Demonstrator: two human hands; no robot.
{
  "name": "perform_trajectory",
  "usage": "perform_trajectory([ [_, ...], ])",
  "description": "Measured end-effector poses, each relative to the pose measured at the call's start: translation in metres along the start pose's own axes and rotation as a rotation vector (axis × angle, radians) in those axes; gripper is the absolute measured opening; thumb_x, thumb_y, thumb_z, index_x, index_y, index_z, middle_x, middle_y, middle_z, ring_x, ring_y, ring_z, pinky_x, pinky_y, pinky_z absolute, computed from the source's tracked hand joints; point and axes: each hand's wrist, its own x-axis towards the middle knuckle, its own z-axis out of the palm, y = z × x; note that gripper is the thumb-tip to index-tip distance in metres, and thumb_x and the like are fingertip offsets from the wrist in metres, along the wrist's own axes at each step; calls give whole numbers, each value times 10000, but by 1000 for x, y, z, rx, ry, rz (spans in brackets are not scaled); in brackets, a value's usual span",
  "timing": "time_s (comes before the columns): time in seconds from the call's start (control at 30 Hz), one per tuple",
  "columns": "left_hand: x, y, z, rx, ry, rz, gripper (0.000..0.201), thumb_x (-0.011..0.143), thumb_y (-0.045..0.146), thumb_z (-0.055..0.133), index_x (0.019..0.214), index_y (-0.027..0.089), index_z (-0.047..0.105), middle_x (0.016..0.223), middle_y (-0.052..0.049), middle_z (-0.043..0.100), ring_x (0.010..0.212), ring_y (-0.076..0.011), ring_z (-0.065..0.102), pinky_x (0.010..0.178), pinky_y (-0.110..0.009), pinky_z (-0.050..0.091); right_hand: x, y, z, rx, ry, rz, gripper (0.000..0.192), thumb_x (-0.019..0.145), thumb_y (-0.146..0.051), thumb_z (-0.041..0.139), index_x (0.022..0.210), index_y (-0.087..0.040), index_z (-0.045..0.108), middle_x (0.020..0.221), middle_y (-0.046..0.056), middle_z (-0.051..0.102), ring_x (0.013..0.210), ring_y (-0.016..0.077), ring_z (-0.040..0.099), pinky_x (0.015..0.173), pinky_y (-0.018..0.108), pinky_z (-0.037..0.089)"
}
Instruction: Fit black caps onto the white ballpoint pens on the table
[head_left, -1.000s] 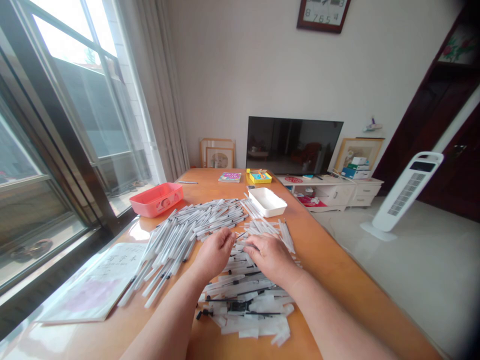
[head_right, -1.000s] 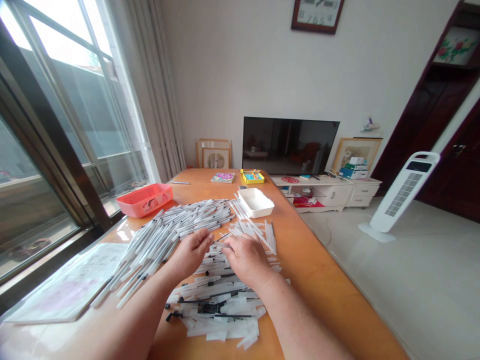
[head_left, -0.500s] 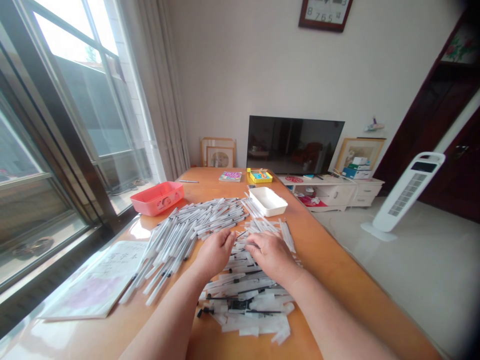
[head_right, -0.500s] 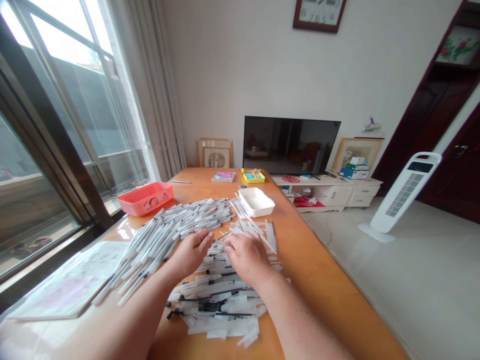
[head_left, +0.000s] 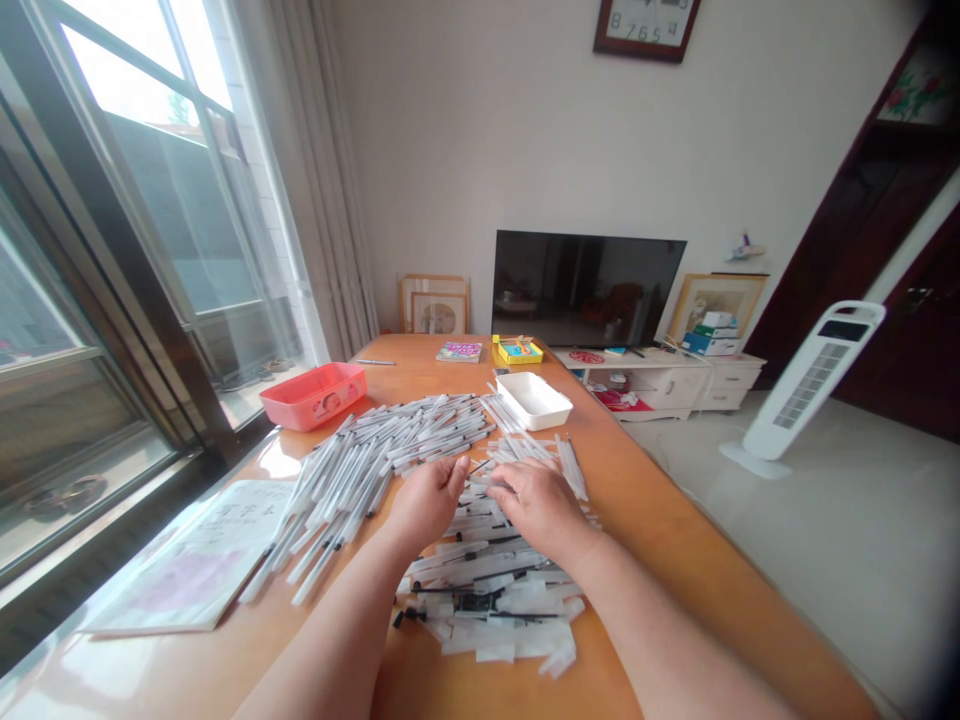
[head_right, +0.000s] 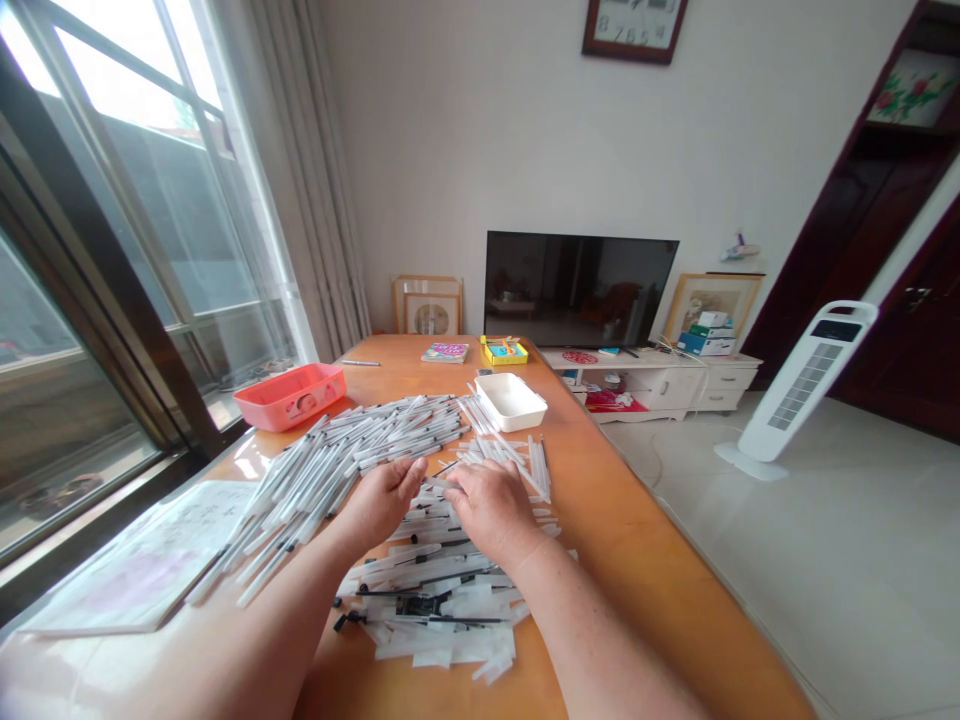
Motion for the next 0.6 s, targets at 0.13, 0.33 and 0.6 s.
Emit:
perform_trajectory([
  [0.13, 1, -2, 0, 43, -2, -89, 568, 983, 627, 311, 626, 218, 476, 584, -6, 534, 589, -163, 487, 609, -277, 350, 0, 1, 0, 1, 3, 3, 44, 916, -275, 694, 905, -265, 735, 919, -3, 761, 924, 203, 659, 867, 338, 364],
  [0.33, 1, 4, 1, -64, -34, -9, 377, 953, 529, 455, 767, 214, 545, 679, 6, 610, 642, -154, 531, 610, -250, 370, 1, 2, -1, -11, 4, 20, 49, 919, -273, 684, 902, -264, 730, 906, -1, 756, 930, 203, 659, 872, 332, 361],
  [0.6, 2, -10, -3, 191, 50, -169, 607, 973, 669, 294, 635, 219, 519, 575, -10, 544, 566, -165, 496, 570, -281, 302, 1, 6, 1, -20, -9, 40, 41, 900, -241, 686, 901, -261, 722, 962, -6, 764, 969, 213, 660, 903, 352, 341],
])
